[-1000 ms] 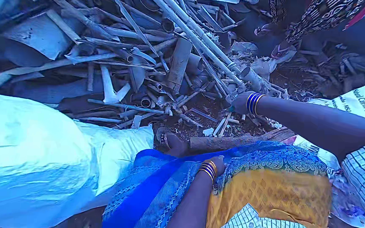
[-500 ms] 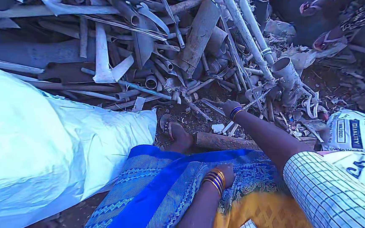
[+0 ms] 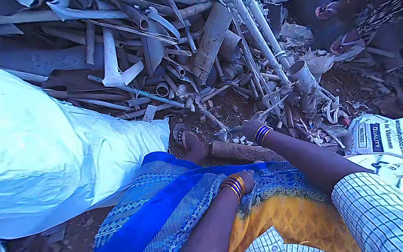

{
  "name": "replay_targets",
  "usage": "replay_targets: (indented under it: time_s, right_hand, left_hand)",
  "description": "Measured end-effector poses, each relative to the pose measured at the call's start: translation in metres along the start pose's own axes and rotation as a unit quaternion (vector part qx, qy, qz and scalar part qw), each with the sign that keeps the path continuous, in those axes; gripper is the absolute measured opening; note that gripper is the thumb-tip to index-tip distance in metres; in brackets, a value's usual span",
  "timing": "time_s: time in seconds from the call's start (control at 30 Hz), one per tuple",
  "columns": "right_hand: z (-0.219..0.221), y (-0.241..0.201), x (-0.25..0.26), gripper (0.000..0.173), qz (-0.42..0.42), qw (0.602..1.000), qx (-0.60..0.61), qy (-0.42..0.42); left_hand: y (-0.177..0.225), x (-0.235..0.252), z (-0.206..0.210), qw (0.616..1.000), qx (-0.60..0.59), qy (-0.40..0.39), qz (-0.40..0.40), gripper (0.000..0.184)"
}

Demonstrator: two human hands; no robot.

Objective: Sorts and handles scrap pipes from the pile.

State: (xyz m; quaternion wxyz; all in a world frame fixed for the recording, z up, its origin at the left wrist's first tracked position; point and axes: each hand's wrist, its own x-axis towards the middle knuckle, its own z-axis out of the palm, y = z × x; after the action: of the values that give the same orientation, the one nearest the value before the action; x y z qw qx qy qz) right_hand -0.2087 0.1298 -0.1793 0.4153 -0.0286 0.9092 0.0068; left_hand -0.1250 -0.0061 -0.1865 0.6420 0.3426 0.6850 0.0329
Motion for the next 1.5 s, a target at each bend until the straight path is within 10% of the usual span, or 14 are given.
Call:
replay_targets:
  time_s: [0.37, 0.7, 0.97, 1.07, 1.2, 1.27, 1.5]
  right_hand:
    - [-0.007, 0.041, -0.018, 0.025, 0.068, 0.996, -0.015, -0.051]
    - [-0.011, -0.045, 0.058, 0.042, 0.053, 0.994, 0.079, 0.052]
    - [-0.063, 0.002, -0.019, 0.034, 0.053, 0.998, 0.006, 0.028]
    - [-0.065, 0.010, -0.035, 0.038, -0.019, 0.990, 0.122, 0.073]
    - [-0.031, -0.008, -0.035, 0.032, -0.216, 0.888, 0.405, 0.000]
    - [-0.026, -0.017, -0.026, 0.036, -0.267, 0.853, 0.439, -0.092]
    - [0.014, -0.010, 0.118, 0.040, -0.098, 0.974, 0.192, -0.074]
  left_hand:
    - [-0.008, -0.003, -0.002, 0.999, -0.018, 0.026, -0.004, 0.056]
    - [0.000, -0.023, -0.010, 1.000, -0.005, -0.013, 0.008, 0.050]
    - [-0.021, -0.007, -0.004, 0.990, -0.105, 0.089, 0.017, 0.053]
    - [-0.028, -0.016, -0.009, 0.904, -0.341, 0.250, 0.069, 0.055]
    - [-0.033, -0.028, -0.021, 0.547, -0.699, 0.446, 0.114, 0.053]
    - [-0.039, -0.029, -0.029, 0.427, -0.728, 0.528, 0.098, 0.041]
    - [-0.037, -0.018, -0.027, 0.421, -0.685, 0.594, -0.017, 0.027]
